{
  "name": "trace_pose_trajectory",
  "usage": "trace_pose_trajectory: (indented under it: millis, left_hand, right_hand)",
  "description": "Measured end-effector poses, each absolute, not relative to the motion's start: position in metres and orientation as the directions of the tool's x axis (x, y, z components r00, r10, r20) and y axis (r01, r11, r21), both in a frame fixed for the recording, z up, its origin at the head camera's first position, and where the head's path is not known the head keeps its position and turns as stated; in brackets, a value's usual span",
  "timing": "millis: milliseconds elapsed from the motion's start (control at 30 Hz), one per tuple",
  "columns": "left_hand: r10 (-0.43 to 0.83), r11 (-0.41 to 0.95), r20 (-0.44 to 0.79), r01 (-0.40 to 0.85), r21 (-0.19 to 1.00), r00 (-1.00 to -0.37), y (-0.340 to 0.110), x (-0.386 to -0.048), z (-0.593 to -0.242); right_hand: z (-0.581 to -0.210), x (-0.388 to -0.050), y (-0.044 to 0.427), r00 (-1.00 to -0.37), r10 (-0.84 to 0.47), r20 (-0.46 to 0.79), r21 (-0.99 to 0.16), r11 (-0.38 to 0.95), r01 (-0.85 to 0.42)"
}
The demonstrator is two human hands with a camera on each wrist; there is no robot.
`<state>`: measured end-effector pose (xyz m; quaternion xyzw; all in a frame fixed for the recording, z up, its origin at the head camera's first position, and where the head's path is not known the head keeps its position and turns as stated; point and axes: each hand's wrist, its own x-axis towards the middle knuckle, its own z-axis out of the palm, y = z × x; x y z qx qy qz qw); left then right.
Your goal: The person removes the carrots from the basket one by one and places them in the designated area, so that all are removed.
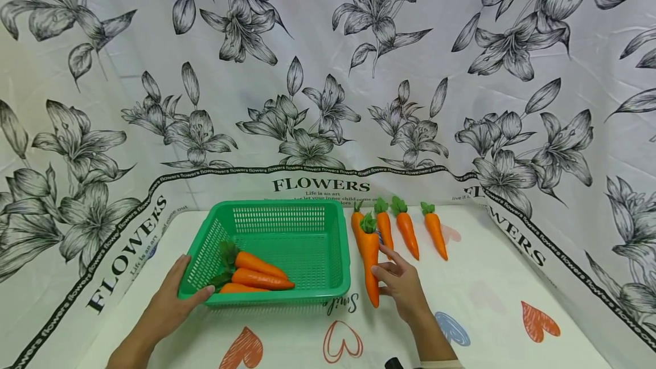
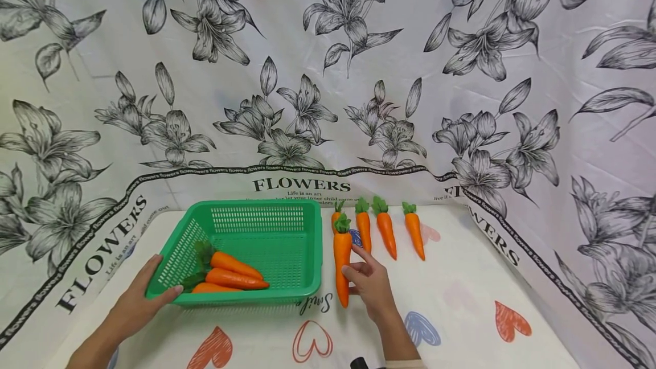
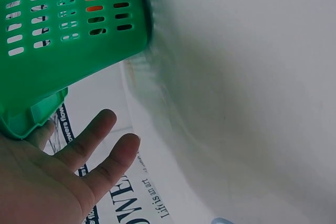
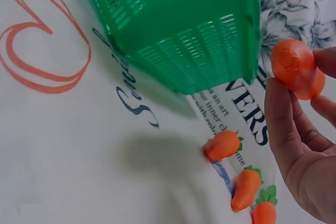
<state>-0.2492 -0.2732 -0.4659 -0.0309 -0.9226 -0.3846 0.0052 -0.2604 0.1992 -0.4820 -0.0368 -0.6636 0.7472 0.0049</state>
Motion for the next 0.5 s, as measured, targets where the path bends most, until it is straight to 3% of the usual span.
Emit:
trace_pose_trajectory:
  millis: [500]
  left_hand:
    - [0.047, 0.717, 0.023, 0.05, 0.695, -0.999, -0.273, -0.25, -0.467]
  right_hand:
    - [-0.505, -0.263, 0.201, -0.995, 0.038, -0.096, -0.995, 0.001, 0.097]
